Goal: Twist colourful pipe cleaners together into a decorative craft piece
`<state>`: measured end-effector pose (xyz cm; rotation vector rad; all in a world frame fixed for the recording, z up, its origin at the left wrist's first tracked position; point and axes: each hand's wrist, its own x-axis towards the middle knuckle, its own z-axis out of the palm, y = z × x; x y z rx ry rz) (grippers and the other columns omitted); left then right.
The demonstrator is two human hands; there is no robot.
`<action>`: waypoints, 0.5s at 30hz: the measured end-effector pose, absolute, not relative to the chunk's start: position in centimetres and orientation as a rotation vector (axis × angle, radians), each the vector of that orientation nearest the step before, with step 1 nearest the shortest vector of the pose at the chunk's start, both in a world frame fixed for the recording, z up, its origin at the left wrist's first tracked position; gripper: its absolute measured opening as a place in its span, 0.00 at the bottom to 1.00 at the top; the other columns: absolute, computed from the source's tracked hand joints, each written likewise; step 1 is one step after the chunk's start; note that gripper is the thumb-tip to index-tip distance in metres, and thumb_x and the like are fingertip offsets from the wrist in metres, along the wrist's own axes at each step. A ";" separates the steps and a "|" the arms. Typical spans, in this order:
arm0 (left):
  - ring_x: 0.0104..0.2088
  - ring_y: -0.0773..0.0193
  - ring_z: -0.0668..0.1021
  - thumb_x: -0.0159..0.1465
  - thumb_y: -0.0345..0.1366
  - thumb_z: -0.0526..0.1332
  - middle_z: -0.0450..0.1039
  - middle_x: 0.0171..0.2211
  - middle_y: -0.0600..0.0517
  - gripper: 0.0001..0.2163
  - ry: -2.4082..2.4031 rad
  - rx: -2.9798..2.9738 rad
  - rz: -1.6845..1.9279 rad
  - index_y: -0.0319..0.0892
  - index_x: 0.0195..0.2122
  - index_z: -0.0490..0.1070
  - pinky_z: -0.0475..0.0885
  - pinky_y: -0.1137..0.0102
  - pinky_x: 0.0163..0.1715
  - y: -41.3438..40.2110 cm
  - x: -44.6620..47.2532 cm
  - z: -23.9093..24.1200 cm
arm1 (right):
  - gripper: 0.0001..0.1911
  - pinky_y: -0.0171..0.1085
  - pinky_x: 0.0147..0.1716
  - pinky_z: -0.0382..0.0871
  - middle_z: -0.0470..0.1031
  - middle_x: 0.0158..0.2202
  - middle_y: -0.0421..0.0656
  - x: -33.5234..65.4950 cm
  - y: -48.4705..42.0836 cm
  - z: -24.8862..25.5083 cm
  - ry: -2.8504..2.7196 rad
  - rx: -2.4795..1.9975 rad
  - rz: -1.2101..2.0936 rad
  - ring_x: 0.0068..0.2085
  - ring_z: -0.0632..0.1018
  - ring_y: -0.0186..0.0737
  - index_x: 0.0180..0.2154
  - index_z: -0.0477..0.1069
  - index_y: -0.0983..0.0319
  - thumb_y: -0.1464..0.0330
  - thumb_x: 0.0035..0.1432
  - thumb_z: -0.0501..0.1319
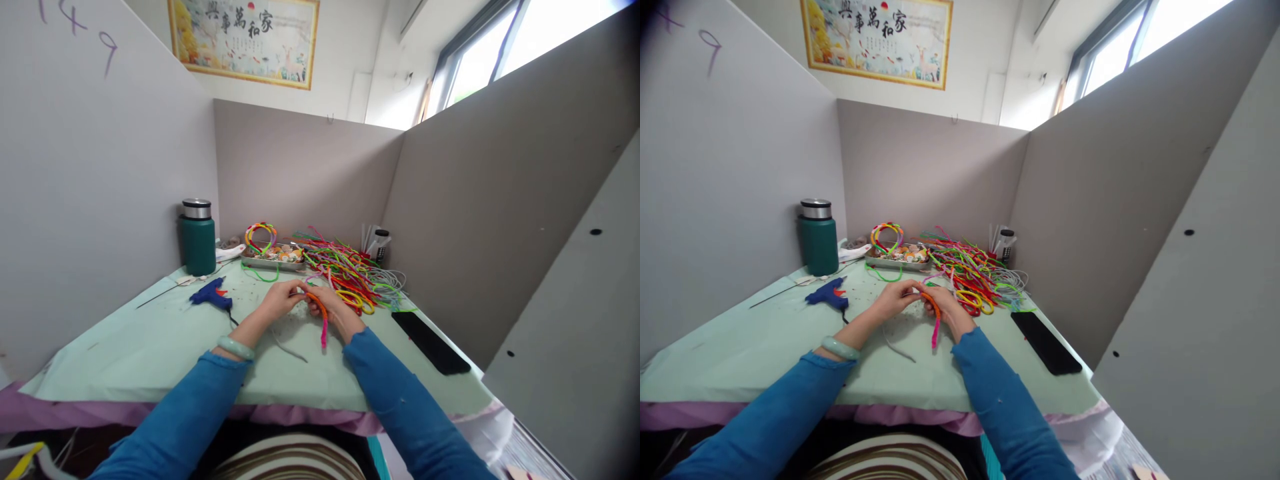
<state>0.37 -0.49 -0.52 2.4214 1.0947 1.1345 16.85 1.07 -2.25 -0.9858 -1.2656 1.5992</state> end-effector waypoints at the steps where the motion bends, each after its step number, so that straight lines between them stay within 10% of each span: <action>1: 0.25 0.69 0.69 0.59 0.36 0.59 0.70 0.23 0.56 0.10 1.101 2.421 1.134 0.41 0.41 0.75 0.61 0.74 0.29 -0.5 0.4 -0.5 | 0.22 0.28 0.14 0.50 0.61 0.18 0.33 16.9 1.0 -2.2 -1.270 -0.987 1.588 0.16 0.61 0.25 0.27 0.64 0.63 0.53 0.45 0.68; 15: 0.24 0.68 0.68 0.58 0.39 0.60 0.70 0.22 0.56 0.08 1.286 2.399 1.113 0.41 0.34 0.74 0.58 0.74 0.27 0.0 0.1 -0.8 | 0.19 0.31 0.18 0.52 0.63 0.18 0.36 17.0 0.4 -2.0 -1.516 -1.024 1.225 0.19 0.63 0.27 0.25 0.69 0.64 0.54 0.43 0.68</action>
